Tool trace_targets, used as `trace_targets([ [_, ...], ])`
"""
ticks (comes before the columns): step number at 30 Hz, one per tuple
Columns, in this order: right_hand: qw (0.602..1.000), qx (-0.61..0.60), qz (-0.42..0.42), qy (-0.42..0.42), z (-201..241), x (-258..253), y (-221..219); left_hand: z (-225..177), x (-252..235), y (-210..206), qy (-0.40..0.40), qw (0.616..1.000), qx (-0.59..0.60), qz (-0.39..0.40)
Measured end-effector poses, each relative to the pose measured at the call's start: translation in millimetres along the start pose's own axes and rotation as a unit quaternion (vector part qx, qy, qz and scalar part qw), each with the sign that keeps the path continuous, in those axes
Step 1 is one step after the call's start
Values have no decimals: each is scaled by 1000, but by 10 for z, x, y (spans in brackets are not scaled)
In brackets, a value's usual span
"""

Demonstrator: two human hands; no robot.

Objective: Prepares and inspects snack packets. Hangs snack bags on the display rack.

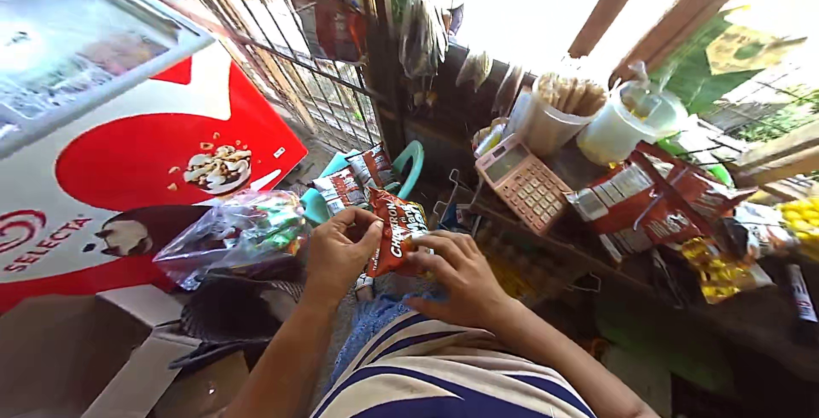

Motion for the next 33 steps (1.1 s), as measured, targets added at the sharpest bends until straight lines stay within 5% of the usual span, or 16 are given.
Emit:
trace_targets([
  [9,986,44,-150,-60,-290,-1507,-753,447,-1113,639,7,998,50,48],
  [17,905,-283,-164,-271,-1096,-2536,-1436,810,-2387,1529,-148,964,-167,144],
  [24,822,-426,-180,-333,-1337,-2926,-1699,1022,-2997,1624,-36,963,52,262],
  [28,864,-371,-140,-309,-1513,-3143,-1600,1045,-3123,1640,-6,956,78,281],
  [31,955,-171,-99,-221,-1409,-3410,-1374,1014,-3227,1653,-26,952,85,292],
  [33,977,-67,-66,-193,-1329,-3561,-1317,987,-3297,1666,-21,950,92,299],
])
Point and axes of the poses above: each hand's wrist, its own x-axis away from the middle knuckle, its own y-axis out of the back of the hand, z = x × y, the point moved 10 cm from there along -x, towards the middle knuckle, and after that the axes turned 4 degrees about z, right-handed, at the moved point
